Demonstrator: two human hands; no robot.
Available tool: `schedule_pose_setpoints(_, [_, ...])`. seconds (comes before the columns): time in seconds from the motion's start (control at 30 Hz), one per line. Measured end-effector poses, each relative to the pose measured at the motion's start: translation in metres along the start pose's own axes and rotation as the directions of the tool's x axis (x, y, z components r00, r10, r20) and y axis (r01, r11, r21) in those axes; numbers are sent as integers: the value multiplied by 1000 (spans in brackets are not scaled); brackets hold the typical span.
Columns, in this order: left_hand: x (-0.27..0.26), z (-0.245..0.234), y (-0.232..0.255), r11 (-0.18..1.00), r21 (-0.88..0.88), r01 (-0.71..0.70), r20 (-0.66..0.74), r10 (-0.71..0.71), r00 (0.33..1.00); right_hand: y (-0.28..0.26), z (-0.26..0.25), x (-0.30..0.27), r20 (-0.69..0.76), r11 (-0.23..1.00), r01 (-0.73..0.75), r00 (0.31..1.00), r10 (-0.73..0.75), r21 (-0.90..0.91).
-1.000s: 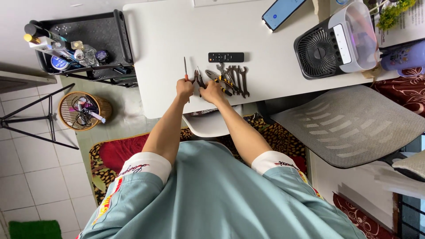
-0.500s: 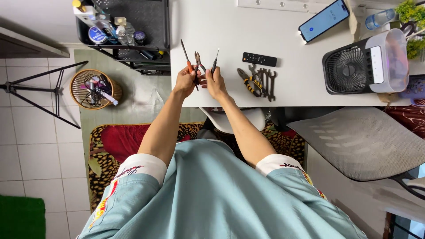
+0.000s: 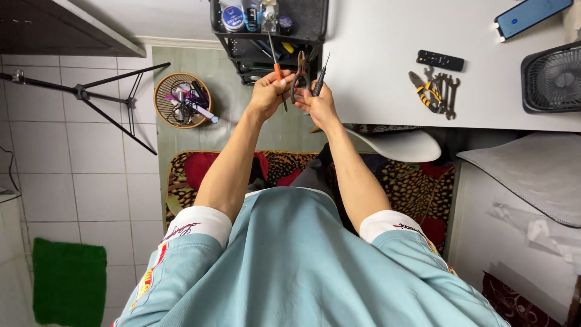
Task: The person sits on the floor and organizes various items from a white table into a black rolling cart. They place books, small containers, and tools into the cart's shelves one by one.
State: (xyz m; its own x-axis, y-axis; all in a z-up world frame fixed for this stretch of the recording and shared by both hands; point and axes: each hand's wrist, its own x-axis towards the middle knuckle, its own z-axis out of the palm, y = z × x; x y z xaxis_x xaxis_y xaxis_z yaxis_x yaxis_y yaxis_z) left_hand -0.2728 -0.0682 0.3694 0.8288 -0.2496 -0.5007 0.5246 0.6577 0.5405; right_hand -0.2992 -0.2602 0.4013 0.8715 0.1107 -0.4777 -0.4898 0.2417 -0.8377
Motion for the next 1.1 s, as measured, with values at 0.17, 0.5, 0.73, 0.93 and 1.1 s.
schedule_pose_setpoints(0.17, [-12, -56, -31, 961, 261, 94, -363, 7, 932, 56, 44, -15, -163, 891, -25, 985, -56, -453])
schedule_pose_setpoints(0.5, [29, -93, -53, 908, 406, 101, -416, 85, 905, 80, 53, 40, -204, 869, -205, 971, 124, -450])
schedule_pose_setpoints(0.73, [104, -104, -54, 885, 465, 4, -384, 197, 902, 86, 50, 112, -184, 683, -18, 968, -171, -730])
schedule_pose_setpoints(0.93, [172, -133, -70, 766, 626, -142, -353, 442, 825, 114, 32, 187, -101, 573, 136, 927, -361, -808])
schedule_pose_setpoints(1.1, [224, -152, -59, 821, 523, -229, -314, 435, 844, 151, 2, 272, -40, 651, 285, 899, -436, -704])
